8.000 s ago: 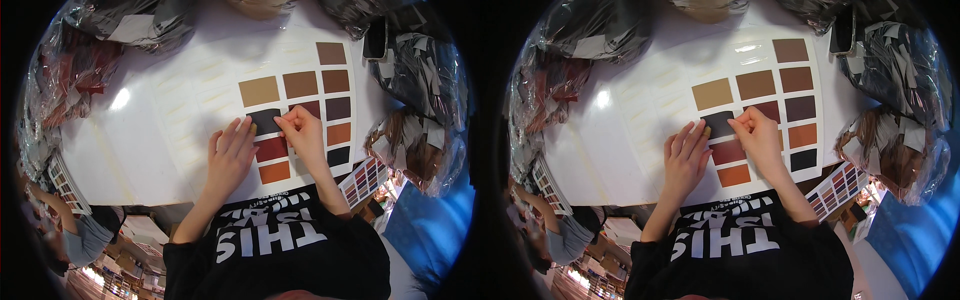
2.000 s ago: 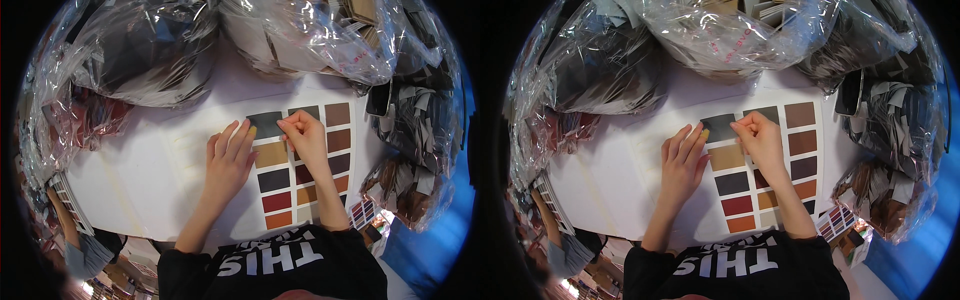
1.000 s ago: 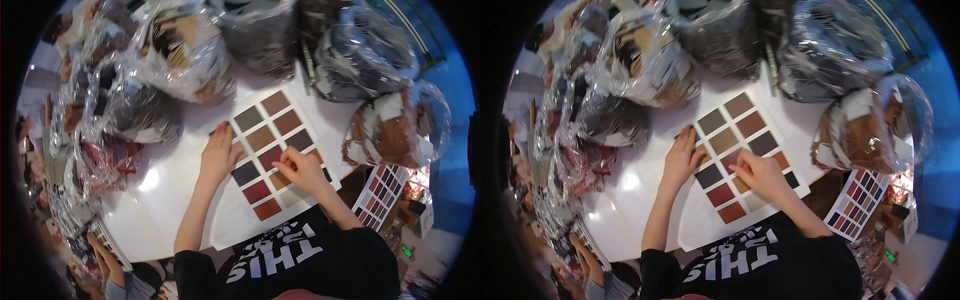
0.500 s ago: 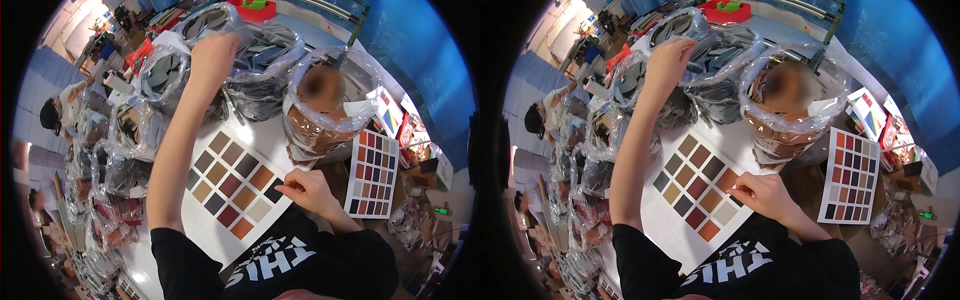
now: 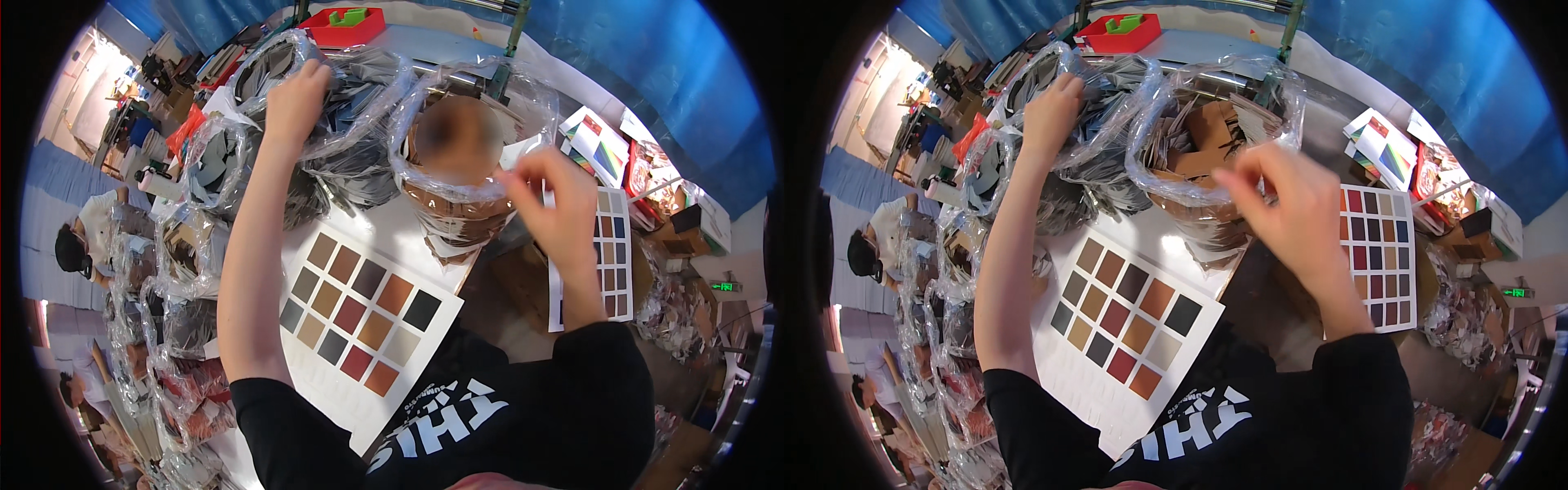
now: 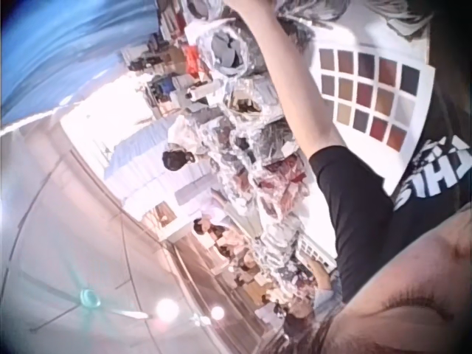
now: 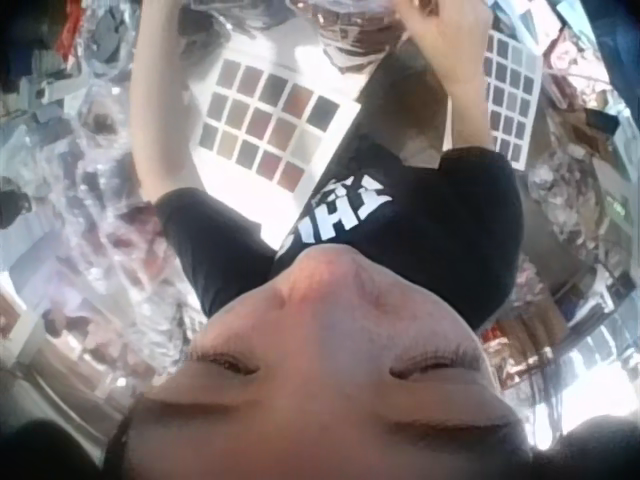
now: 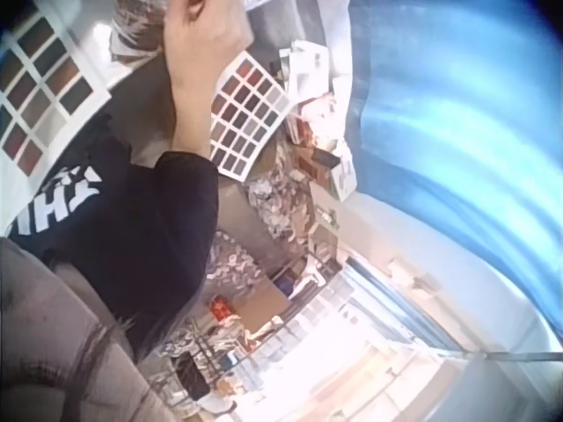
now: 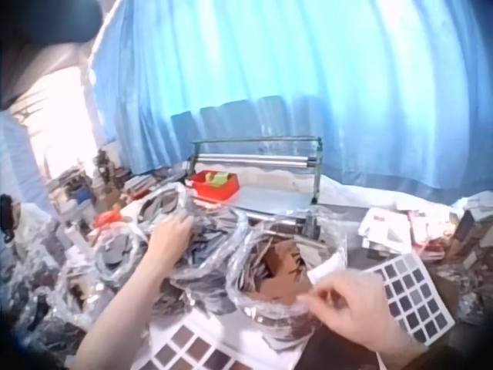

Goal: Selecting various colored material samples from plastic bags and placing or matching them on a sample board.

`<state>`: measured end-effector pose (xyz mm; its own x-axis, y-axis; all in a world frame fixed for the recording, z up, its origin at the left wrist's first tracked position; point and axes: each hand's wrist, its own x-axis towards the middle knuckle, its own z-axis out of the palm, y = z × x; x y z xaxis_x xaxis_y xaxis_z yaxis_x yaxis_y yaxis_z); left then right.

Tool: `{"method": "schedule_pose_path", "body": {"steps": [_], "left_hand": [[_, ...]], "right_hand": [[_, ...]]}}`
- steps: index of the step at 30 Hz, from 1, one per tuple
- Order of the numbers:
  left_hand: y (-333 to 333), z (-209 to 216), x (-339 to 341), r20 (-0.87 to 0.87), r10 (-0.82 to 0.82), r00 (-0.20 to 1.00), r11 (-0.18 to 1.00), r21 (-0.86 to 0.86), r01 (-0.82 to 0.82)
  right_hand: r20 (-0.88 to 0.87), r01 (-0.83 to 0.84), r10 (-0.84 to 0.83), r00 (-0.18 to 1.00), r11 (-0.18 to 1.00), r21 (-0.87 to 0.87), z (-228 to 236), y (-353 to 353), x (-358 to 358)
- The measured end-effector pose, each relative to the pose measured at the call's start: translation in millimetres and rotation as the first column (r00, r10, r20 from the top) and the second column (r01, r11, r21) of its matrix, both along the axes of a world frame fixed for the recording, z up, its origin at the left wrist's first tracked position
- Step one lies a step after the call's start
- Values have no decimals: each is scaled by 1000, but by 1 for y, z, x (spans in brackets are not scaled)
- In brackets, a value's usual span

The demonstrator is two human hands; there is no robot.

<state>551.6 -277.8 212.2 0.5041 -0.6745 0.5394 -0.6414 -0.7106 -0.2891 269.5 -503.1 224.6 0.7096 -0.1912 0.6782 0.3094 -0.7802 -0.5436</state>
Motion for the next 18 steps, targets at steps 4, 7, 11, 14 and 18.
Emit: {"method": "schedule_pose_path", "body": {"steps": [4,7,11,14,18], "left_hand": [[19,13,-36,-320,-104,942,846,-527,-85],[21,28,-92,-360,-451,817,548,-834,-65],[59,29,-193,-438,-425,792,567,-811,-144],[135,-7,-256,-560,-637,531,398,-828,-395],[166,-61,-324,-633,-547,547,116,-705,-699]], "right_hand": [[-122,-157,128,984,951,-267,9,-8,50],[-477,-409,211,853,838,-362,-23,-23,88],[-682,-566,211,701,746,-351,-20,-44,116],[-717,-593,205,666,728,-343,1,-27,124],[-646,-461,113,755,792,-400,6,-19,103]]}}
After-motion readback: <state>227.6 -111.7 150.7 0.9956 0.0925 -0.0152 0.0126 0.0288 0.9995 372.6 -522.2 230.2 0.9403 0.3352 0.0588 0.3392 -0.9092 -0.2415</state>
